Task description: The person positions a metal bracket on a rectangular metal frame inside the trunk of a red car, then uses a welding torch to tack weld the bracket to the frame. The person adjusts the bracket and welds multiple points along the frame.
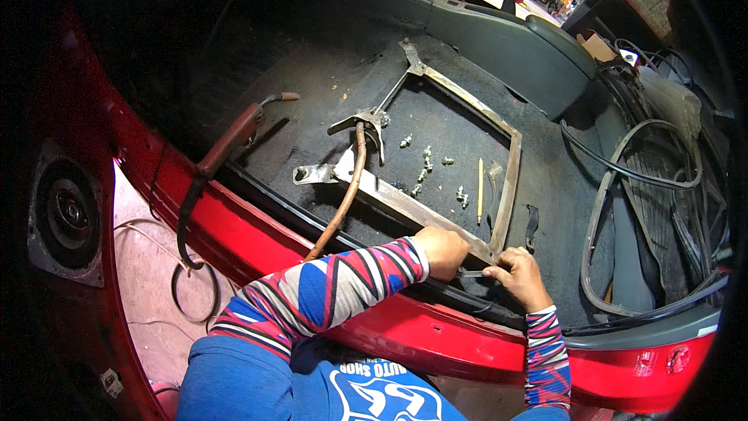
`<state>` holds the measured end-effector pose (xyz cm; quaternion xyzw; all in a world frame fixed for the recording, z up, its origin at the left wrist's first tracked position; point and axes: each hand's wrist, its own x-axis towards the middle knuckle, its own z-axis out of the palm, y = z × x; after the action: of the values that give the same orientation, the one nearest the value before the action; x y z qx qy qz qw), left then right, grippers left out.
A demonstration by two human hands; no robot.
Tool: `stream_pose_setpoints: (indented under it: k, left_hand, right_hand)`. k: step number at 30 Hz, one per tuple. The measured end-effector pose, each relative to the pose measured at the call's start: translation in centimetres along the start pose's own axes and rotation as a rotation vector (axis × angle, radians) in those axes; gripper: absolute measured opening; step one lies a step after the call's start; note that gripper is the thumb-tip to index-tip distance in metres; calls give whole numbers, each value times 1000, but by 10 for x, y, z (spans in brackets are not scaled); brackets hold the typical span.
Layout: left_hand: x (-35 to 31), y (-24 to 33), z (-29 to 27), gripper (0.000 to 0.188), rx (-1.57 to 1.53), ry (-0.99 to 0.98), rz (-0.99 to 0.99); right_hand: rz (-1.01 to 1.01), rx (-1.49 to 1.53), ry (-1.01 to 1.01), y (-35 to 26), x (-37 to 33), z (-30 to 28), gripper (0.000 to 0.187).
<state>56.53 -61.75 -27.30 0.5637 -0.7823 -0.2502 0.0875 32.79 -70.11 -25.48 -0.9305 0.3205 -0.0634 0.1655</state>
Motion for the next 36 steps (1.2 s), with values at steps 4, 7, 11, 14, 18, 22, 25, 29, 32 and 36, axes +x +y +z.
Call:
stream_pose_setpoints:
  k: [4, 7, 11, 14, 18, 22, 25, 29, 32, 36]
  left_hand:
    - [1, -1, 1, 26, -3, -13, 3]
    - [0, -2, 4, 25, 15, -4, 28]
    - [-2, 0, 9, 24, 6, 49, 29]
    - [-1, 1, 13, 24, 12, 42, 58]
    - [-1, 4, 6, 27, 68, -48, 85]
    - [-7, 19, -31, 26, 234, -220, 121]
    - [-40, 18, -69, 26, 131, -15, 278]
    - [-113, -19, -112, 31, -211, 93, 412]
    - [-178, -70, -122, 32, -314, 231, 341]
    - [-234, -123, -104, 27, -235, 483, 15]
  right_hand:
    - [73, 80, -14, 4, -4, 6, 32]
    - [113, 181, -12, 0, -6, 8, 30]
    - [407, 150, -326, -11, -24, 4, 38]
    - [494, 309, -472, -13, -34, 1, 41]
    - [495, 403, -573, -7, -31, 3, 43]
    - [450, 505, -472, -5, -37, 2, 38]
    - [448, 536, -330, -7, -46, -4, 36]
    - [590, 849, -71, -15, -46, -6, 36]
    - [587, 913, 139, -27, -37, -1, 40]
    - [582, 733, 127, -47, -19, 9, 38]
